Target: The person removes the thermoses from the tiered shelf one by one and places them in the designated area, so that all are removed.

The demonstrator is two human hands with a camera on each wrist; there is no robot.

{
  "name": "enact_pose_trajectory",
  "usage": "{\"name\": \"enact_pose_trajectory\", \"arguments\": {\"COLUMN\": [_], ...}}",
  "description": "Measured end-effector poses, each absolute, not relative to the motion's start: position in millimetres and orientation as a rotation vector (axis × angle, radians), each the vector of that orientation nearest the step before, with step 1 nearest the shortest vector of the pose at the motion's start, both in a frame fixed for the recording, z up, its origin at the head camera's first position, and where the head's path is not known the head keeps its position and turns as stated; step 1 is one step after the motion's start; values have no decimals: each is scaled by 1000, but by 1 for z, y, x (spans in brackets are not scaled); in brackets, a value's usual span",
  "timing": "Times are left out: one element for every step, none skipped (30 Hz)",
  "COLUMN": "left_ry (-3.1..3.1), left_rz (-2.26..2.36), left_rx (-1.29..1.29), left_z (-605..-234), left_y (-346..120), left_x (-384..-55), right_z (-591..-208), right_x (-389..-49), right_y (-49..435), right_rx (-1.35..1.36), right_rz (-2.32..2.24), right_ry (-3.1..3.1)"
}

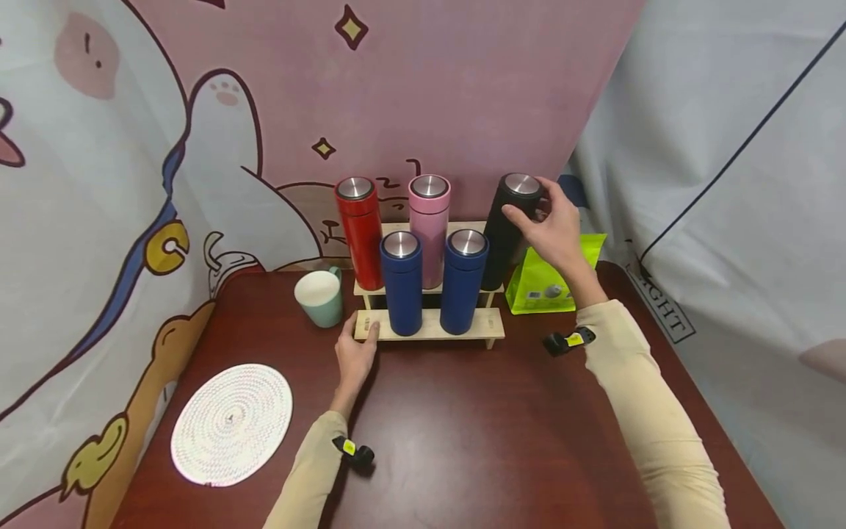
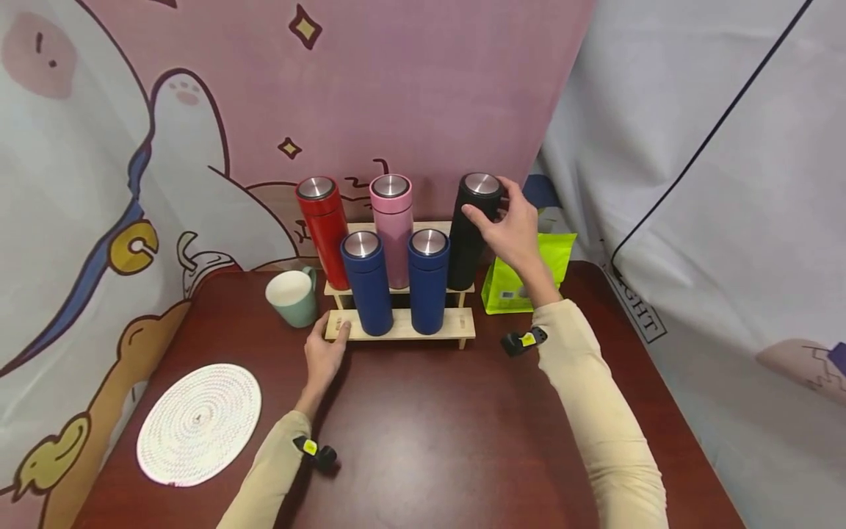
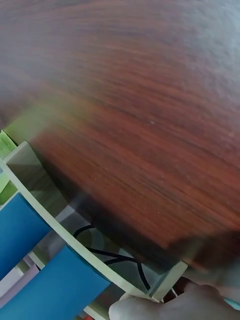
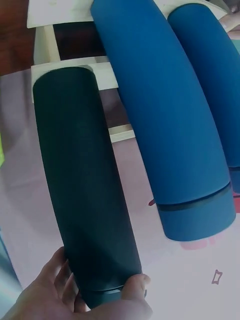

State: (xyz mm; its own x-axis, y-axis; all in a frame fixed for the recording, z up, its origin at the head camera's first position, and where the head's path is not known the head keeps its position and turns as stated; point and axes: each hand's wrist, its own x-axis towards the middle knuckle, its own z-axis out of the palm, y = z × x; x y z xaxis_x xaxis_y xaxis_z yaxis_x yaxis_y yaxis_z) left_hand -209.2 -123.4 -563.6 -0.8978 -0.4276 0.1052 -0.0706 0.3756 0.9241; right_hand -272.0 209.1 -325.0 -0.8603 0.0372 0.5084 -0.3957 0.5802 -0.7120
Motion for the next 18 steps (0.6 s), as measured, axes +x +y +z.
{"name": "enact_pose_trajectory", "arguments": {"left_ry": [-2285,-2256,-2223,-2186,-2154,-2123,-2096,-2073,-2055,-2042,-2036,-2033,-2030,-2033,-2035,-2039,-2042,-2044], "left_rz": [-1553,-1573,-1598,-1625,-1652,-1677,-1699,-1722,-1742,-1757,-1768,-1774,-1784,-1786,-1787,-1787,-1787,-1786], "left_rx": [444,448,448,453,454,454,455,457,460,462,461,461,462,464,466,467,472,475], "left_z": [-565,-566,-567,-567,-568,-568,-569,-569,-570,-570,-571,-572,-572,-572,-572,-572,-572,-572], "left_y": [-122,-122,-121,-120,-120,-119,-119,-119,-119,-119,-119,-119,-119,-119,-119,-119,-119,-119], "left_x": [-210,-210,-211,-211,-211,-211,-211,-211,-211,-211,-211,-210,-210,-210,-210,-210,-210,-210], "right_z": [-324,-323,-322,-321,-320,-319,-318,-317,-316,-316,-315,-314,-314,-313,-313,-313,-313,-314], "right_x": [-270,-268,-266,-263,-260,-258,-255,-253,-250,-248,-245,-242,-239,-236,-234,-231,-229,-227], "right_y": [212,214,216,219,221,223,225,227,228,230,231,232,233,234,235,236,238,240], "right_rx": [279,272,265,261,253,247,244,239,234,228,220,212,205,197,190,182,172,165], "right_rz": [1214,1217,1219,1222,1222,1221,1222,1216,1208,1200,1186,1172,1161,1150,1144,1137,1129,1127], "right_ry": [-2333,-2328,-2326,-2323,-2323,-2324,-2322,-2322,-2324,-2326,-2330,-2334,-2334,-2338,-2340,-2343,-2344,-2342]}}
